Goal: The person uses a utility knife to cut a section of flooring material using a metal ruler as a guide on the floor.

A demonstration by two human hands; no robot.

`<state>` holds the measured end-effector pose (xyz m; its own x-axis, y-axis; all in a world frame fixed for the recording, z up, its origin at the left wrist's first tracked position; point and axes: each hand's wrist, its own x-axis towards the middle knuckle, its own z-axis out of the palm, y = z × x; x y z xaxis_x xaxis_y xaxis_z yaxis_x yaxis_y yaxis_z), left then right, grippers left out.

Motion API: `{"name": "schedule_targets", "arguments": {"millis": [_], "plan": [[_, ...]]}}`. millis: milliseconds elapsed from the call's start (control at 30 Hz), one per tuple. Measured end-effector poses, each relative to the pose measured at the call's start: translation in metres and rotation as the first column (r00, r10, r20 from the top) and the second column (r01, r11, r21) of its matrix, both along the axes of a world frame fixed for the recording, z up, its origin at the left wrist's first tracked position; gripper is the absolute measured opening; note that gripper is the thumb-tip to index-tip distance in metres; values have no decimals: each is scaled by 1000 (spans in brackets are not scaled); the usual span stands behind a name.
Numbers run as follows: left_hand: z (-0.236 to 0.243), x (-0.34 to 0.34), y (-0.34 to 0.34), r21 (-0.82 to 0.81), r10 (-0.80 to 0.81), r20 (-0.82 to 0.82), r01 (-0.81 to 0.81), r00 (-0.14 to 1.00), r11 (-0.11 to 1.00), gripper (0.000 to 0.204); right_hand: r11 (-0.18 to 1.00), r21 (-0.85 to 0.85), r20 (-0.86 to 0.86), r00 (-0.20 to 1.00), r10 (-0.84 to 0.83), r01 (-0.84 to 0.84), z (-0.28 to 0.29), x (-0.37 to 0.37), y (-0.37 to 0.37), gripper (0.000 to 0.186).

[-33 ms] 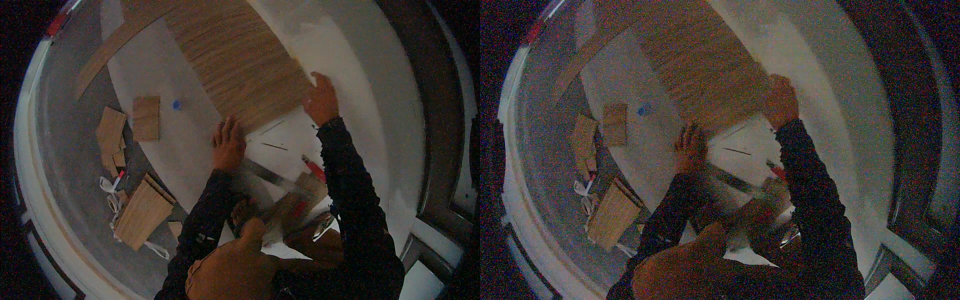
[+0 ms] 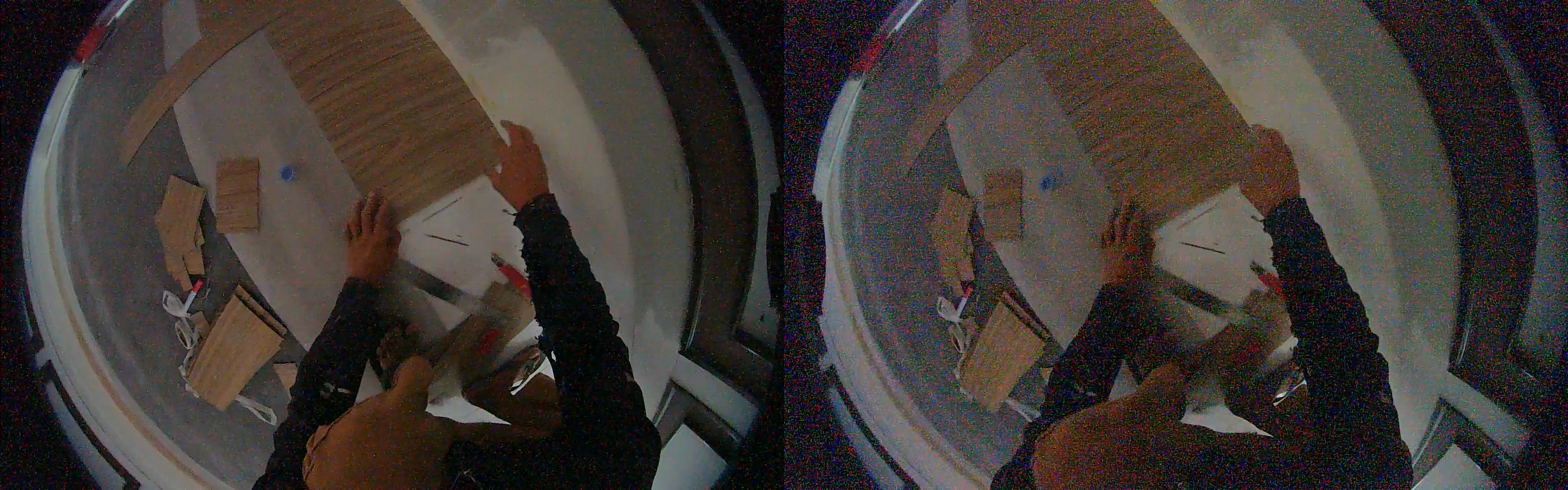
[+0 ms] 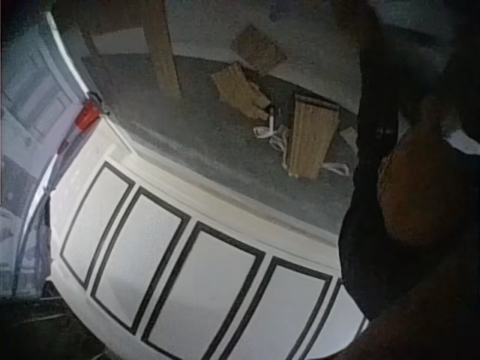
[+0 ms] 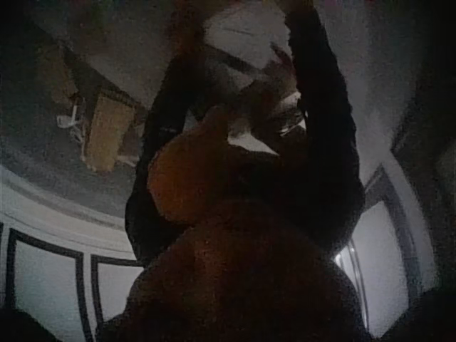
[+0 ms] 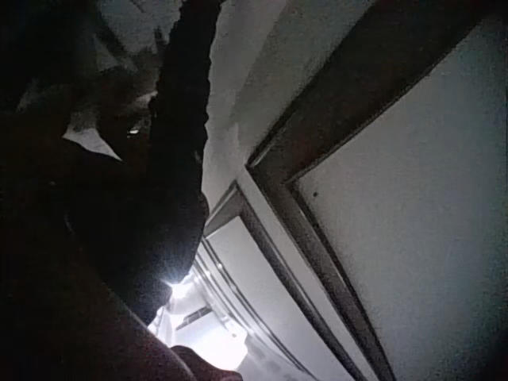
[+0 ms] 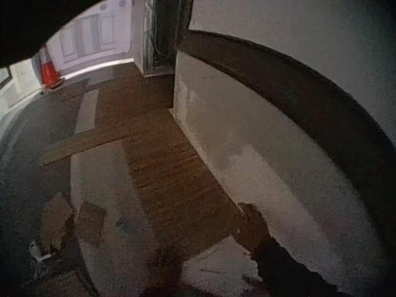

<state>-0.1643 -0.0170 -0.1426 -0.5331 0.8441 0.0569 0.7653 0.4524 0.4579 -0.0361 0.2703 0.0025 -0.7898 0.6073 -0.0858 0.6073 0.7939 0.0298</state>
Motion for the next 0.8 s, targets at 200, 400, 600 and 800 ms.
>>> {"name": "schedule_targets", "arguments": {"millis": [200, 400, 600, 800], "plan": [[18, -7, 9, -13, -27, 3, 27, 1000, 1000, 60, 969, -246, 24, 999, 26, -19, -82, 39, 10, 80], [14, 10, 20, 0, -26, -1, 26, 1000, 1000, 64, 946, -300, -167, 983, 77, -125, -93, 73, 33, 78], [18, 18, 31, 42, 8, -28, -7, 1000, 999, 66, 971, -223, -80, 994, 69, -86, -67, 69, 40, 65], [32, 29, 39, 58, 8, -8, -8, 1000, 998, 57, 980, -178, -167, 984, 62, -92, -92, 91, 41, 55]]}}
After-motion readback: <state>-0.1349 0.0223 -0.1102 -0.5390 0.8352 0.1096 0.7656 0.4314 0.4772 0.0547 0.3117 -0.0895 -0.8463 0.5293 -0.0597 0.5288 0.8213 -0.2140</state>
